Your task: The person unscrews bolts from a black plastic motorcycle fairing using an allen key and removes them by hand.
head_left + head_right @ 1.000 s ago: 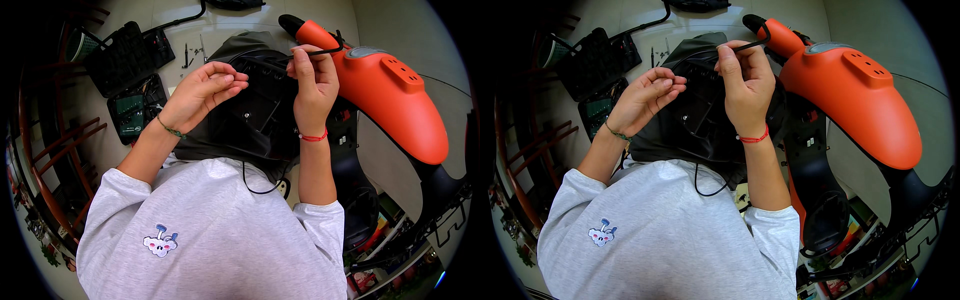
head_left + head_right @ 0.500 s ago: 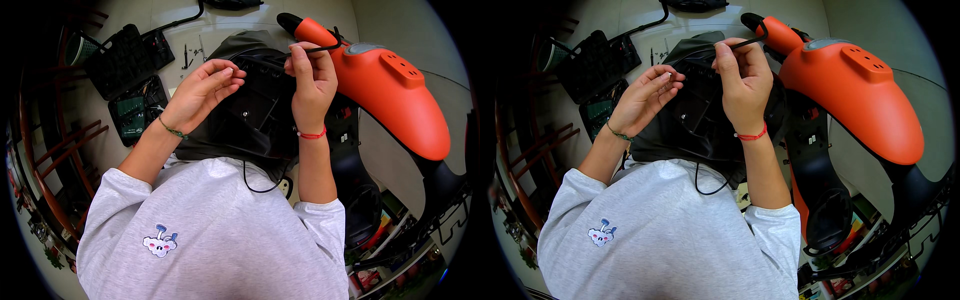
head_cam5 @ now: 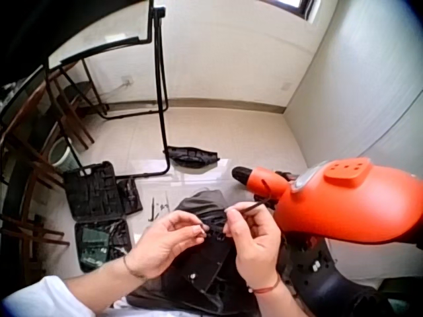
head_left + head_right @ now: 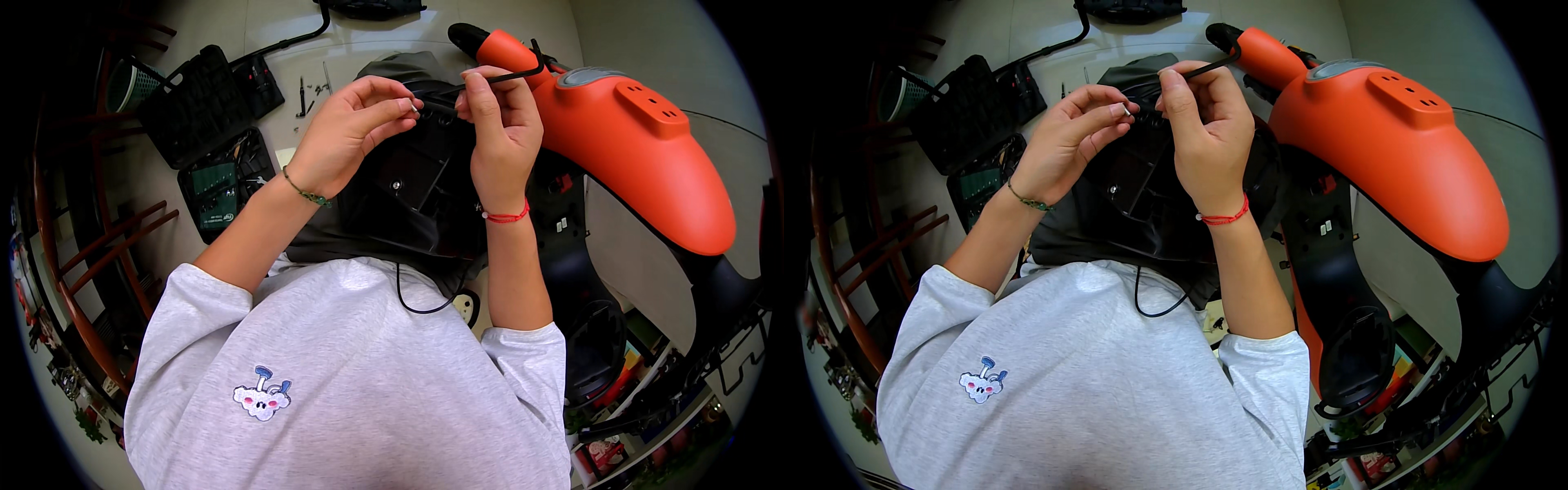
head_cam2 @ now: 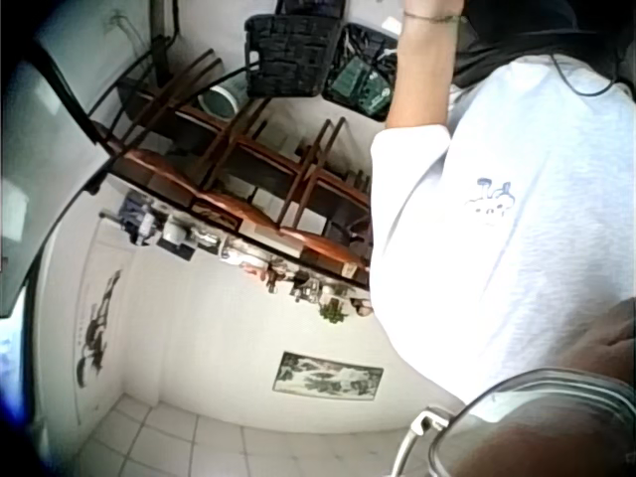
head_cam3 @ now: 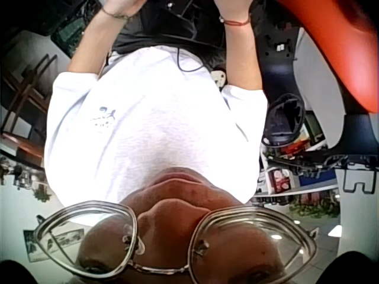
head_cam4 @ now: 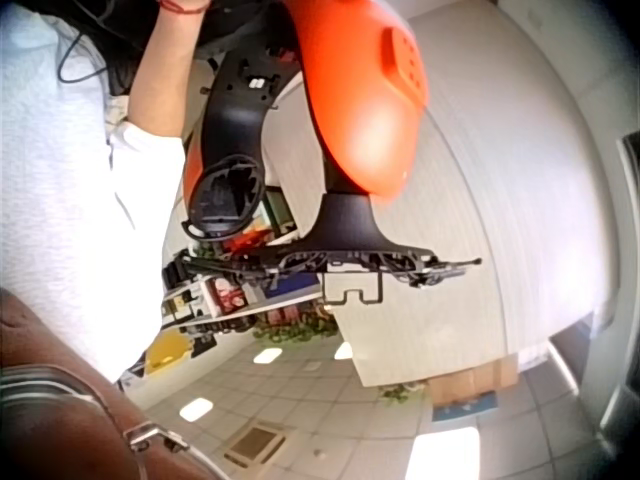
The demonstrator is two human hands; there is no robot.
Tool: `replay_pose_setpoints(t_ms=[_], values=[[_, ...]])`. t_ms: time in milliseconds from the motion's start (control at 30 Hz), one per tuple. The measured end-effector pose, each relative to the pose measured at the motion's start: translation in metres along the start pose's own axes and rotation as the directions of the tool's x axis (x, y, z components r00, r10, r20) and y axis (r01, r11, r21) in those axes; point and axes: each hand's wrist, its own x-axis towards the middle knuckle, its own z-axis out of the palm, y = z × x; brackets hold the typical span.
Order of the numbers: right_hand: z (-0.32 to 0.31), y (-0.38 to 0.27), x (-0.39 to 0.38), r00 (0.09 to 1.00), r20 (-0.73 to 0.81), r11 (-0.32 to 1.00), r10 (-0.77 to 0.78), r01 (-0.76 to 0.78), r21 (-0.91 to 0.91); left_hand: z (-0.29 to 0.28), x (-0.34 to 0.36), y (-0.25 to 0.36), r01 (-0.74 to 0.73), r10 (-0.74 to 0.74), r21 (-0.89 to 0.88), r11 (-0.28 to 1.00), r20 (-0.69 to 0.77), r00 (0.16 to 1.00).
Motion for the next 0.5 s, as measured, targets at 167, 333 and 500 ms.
replay_pose_setpoints(t_ms=[167, 333, 500], values=[[0.001, -0.002, -0.001, 1.000, -0.008, 1.000, 0.004, -0.004, 0.011, 0.004, 0.008, -0.011, -0.166, 0.176, 0.265, 0.950, -0.017, 0.984], [0.000, 0.000, -0.002, 1.000, -0.010, 1.000, -0.007, 0.008, 0.028, 0.007, 0.007, -0.015, -0.195, 0.225, 0.368, 0.909, -0.041, 0.973], [0.000, -0.001, -0.002, 1.000, -0.008, 0.999, -0.010, 0.011, 0.032, 0.005, 0.007, -0.017, -0.216, 0.263, 0.466, 0.858, -0.037, 0.964]])
